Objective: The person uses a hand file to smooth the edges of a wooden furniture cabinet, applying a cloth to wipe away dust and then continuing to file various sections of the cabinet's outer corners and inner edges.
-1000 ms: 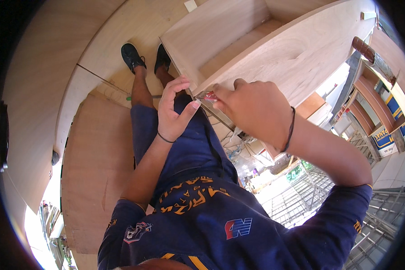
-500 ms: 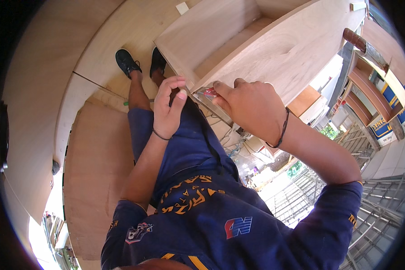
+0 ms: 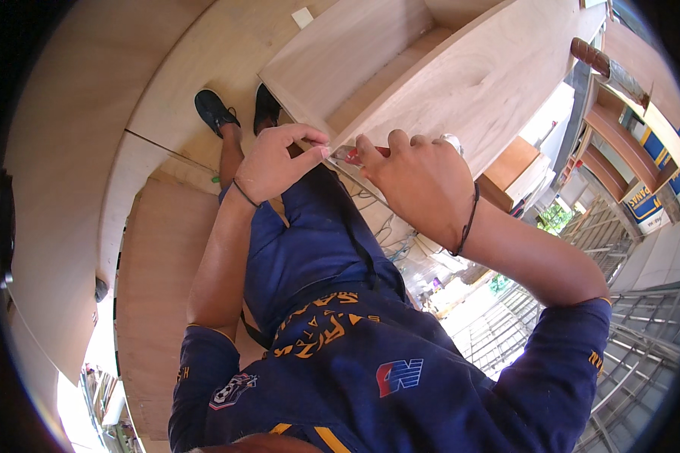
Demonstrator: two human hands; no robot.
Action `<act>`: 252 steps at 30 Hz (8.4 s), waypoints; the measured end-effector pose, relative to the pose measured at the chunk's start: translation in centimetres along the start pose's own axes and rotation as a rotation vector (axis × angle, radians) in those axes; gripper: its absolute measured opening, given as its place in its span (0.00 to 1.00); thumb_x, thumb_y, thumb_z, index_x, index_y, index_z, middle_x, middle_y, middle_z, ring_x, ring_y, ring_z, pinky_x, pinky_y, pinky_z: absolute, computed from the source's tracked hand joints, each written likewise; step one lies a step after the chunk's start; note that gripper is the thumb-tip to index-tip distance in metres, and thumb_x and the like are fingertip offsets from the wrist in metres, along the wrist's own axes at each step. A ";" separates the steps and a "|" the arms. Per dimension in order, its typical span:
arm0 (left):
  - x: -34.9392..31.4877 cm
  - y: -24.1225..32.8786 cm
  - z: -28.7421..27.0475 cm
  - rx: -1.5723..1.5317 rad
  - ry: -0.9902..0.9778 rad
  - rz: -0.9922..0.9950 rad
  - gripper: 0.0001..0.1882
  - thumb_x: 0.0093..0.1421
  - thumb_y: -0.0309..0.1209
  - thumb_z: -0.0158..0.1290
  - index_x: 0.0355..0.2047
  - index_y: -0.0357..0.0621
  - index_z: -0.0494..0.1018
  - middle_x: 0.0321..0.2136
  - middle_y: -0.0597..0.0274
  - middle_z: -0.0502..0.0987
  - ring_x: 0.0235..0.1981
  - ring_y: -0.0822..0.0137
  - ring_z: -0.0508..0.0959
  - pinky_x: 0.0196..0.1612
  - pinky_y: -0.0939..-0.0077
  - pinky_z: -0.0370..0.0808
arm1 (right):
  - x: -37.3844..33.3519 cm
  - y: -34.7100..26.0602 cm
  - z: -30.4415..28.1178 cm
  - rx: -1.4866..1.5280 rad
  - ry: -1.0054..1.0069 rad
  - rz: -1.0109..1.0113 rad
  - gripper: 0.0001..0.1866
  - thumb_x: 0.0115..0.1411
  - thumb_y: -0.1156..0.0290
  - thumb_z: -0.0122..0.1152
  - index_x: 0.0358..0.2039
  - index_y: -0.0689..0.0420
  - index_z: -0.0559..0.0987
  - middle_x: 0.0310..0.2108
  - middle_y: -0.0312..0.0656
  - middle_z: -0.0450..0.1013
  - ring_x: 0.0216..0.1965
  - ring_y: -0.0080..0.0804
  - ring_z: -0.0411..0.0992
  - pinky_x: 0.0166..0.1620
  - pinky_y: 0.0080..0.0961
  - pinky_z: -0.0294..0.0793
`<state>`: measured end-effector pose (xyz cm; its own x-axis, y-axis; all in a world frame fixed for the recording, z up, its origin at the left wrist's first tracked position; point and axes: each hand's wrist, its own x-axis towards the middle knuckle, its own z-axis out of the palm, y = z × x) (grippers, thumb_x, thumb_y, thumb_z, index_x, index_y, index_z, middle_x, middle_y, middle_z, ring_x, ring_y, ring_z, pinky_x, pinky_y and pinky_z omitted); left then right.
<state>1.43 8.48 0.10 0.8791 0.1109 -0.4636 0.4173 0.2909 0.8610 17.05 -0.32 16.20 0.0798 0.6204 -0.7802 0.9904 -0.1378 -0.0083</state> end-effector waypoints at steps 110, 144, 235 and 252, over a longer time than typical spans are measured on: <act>5.9 3.4 -2.7 0.005 -0.607 -0.471 0.05 0.62 0.28 0.57 0.34 0.41 0.72 0.31 0.70 0.74 0.35 0.78 0.71 0.41 0.78 0.69 | -9.4 2.8 14.5 1.179 0.628 0.804 0.19 0.62 0.58 0.59 0.49 0.55 0.78 0.30 0.48 0.74 0.30 0.46 0.74 0.34 0.35 0.73; 9.2 2.1 -3.9 0.095 -0.934 -0.486 0.08 0.63 0.27 0.55 0.35 0.45 0.65 0.31 0.74 0.65 0.34 0.81 0.64 0.41 0.84 0.63 | -5.1 -2.8 19.5 0.689 0.808 1.265 0.41 0.46 0.51 0.71 0.62 0.41 0.68 0.55 0.46 0.67 0.58 0.44 0.63 0.55 0.47 0.58; 9.1 5.9 10.9 1.541 -1.103 1.247 0.32 0.63 0.41 0.49 0.62 0.34 0.59 0.65 0.44 0.58 0.68 0.45 0.55 0.68 0.50 0.45 | 6.1 -9.3 33.2 0.864 2.346 1.641 0.44 0.69 0.42 0.33 0.70 0.62 0.34 0.72 0.52 0.25 0.73 0.45 0.24 0.71 0.36 0.26; 11.0 4.6 9.5 1.044 -1.205 1.113 0.21 0.66 0.36 0.51 0.53 0.34 0.70 0.52 0.56 0.75 0.54 0.65 0.73 0.59 0.73 0.66 | 31.1 -25.3 53.6 1.617 2.266 1.511 0.24 0.66 0.64 0.51 0.60 0.61 0.66 0.55 0.51 0.67 0.55 0.38 0.65 0.57 0.35 0.64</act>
<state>15.20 1.97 0.95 0.2874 -0.9209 0.2632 -0.7980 -0.0783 0.5975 -11.53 -18.97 -41.41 0.6159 -0.7861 0.0514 0.0076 -0.0593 -0.9982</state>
